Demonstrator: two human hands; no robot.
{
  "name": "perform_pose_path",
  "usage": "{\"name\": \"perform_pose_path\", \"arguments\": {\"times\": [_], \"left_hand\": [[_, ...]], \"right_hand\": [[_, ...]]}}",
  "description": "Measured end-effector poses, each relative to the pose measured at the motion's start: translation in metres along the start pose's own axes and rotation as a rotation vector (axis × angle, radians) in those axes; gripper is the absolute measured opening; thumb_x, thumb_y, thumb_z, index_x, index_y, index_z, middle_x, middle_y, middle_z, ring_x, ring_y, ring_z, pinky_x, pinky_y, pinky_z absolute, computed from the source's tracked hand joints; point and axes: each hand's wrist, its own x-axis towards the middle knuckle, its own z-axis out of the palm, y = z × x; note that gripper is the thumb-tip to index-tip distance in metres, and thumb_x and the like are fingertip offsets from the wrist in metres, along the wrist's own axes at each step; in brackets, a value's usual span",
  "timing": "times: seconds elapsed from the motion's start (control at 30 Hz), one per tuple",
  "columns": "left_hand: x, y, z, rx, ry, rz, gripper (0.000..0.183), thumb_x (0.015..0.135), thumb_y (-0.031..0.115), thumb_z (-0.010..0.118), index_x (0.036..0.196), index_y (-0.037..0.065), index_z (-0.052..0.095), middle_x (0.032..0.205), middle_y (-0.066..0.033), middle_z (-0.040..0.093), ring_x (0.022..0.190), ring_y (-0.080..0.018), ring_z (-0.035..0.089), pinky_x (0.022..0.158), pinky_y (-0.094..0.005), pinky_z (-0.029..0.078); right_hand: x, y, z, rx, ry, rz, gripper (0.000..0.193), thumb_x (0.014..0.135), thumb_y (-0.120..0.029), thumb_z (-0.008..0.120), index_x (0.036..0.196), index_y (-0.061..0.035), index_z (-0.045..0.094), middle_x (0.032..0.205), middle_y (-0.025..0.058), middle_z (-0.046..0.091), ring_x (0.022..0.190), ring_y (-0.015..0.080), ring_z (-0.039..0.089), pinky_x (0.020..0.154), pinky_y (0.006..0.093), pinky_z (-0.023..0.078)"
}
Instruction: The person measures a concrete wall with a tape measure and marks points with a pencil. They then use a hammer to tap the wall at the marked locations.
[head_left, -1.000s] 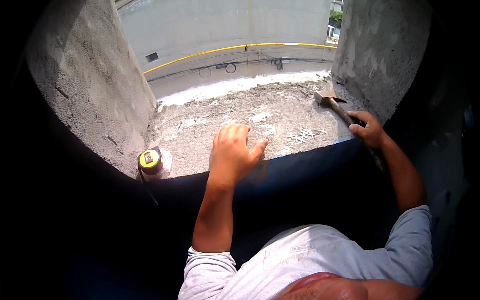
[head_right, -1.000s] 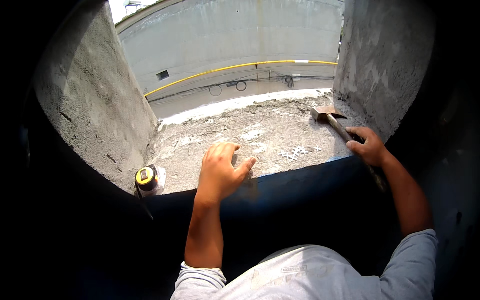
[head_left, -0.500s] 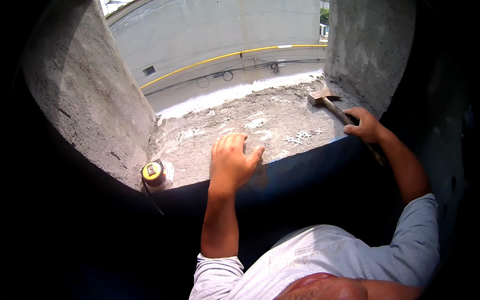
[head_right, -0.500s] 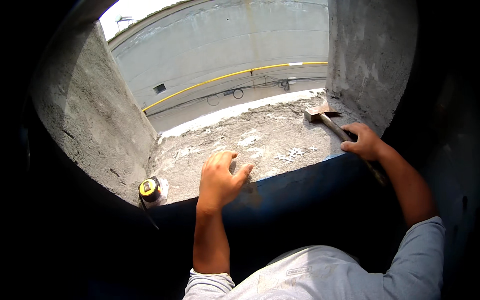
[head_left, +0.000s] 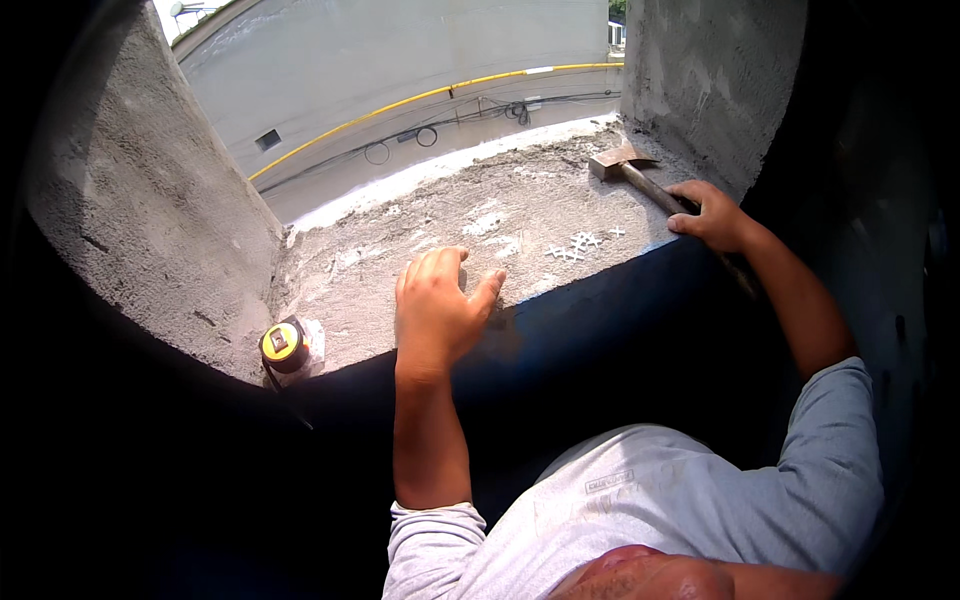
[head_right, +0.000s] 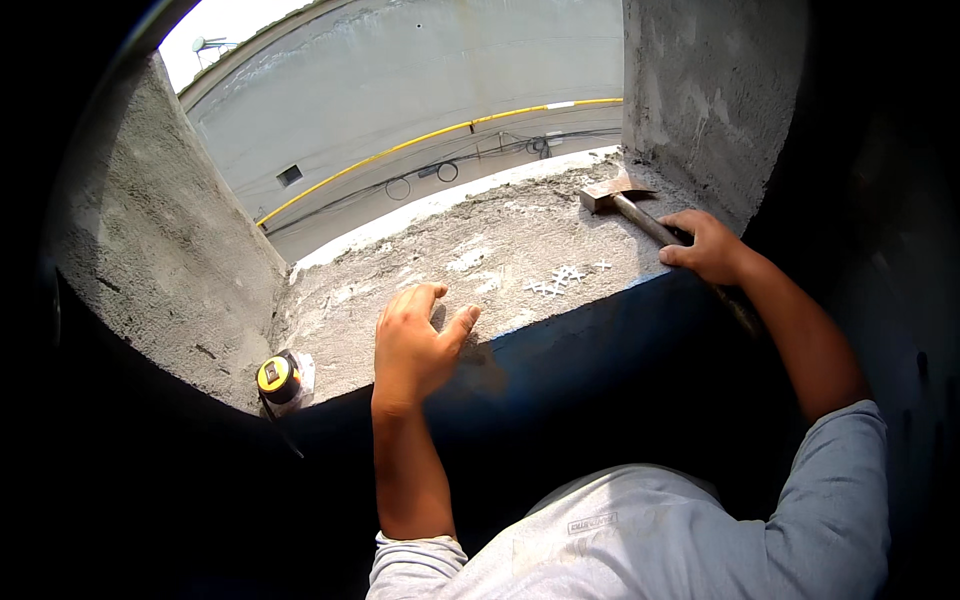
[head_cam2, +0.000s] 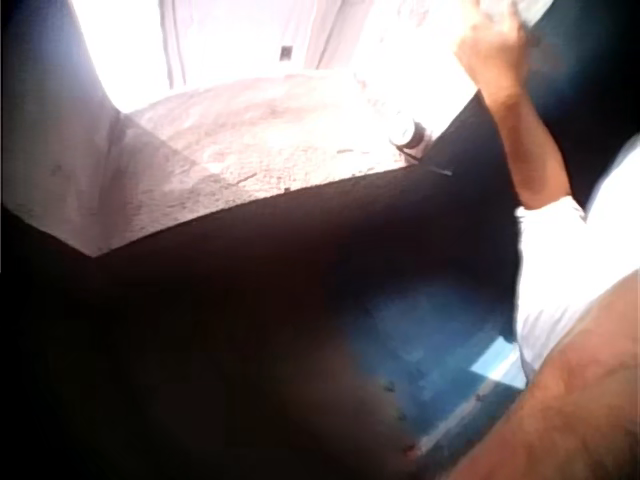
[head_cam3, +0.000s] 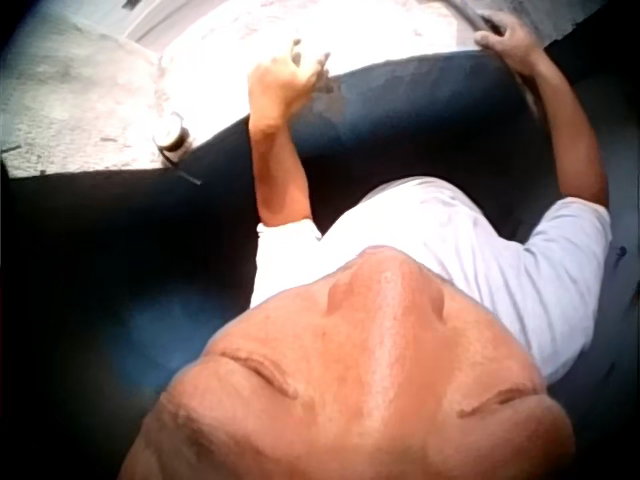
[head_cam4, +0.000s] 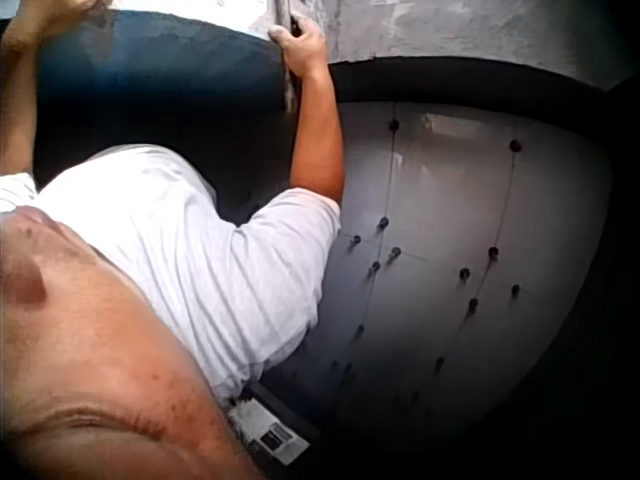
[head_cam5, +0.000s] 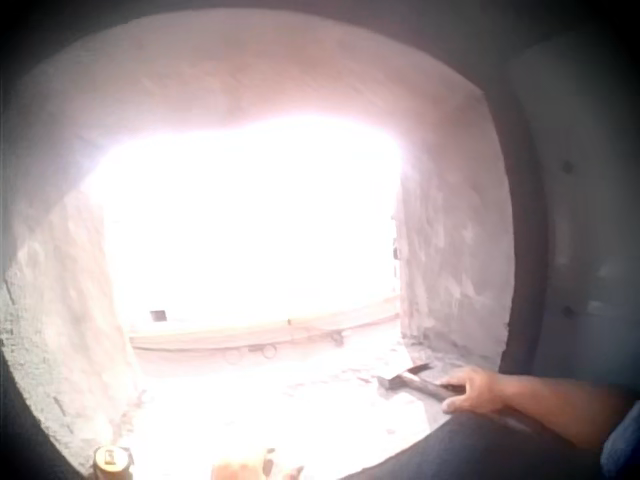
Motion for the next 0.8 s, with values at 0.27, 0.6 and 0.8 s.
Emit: {"name": "perform_pose_path", "arguments": {"times": [0.27,0.6,0.8], "left_hand": [[0.004,-0.003,0.000,-0.001,0.000,0.013,0.054,0.092,0.046,0.076,0.119,-0.001,0.073,0.122,-0.0210,0.074,0.121,-0.0386,0.066,0.107,-0.0471,0.048],[0.002,0.002,0.000,-0.001,0.034,-0.015,0.054,0.091,0.046,0.075,0.119,-0.001,0.072,0.121,-0.0207,0.073,0.122,-0.0372,0.065,0.109,-0.0486,0.047],[-0.002,-0.009,0.011,0.007,0.622,0.258,0.050,0.094,0.039,0.078,0.119,-0.004,0.068,0.124,-0.0252,0.070,0.125,-0.0431,0.063,0.109,-0.0523,0.049]], "right_hand": [[0.019,-0.017,-0.004,-0.304,-0.019,0.039,0.043,0.088,-0.031,0.075,0.110,0.0051,0.067,0.115,0.0278,0.067,0.111,0.0425,0.065,0.097,0.0452,0.053],[0.027,-0.039,-0.004,-0.563,0.110,0.077,0.032,0.100,-0.024,0.067,0.116,-0.0002,0.054,0.105,0.0279,0.072,0.105,0.0480,0.069,0.092,0.0565,0.052],[0.014,-0.098,0.008,-0.286,0.122,-0.158,0.028,0.101,-0.028,0.071,0.111,-0.0039,0.061,0.089,0.0208,0.071,0.084,0.0370,0.071,0.077,0.0486,0.052]]}}
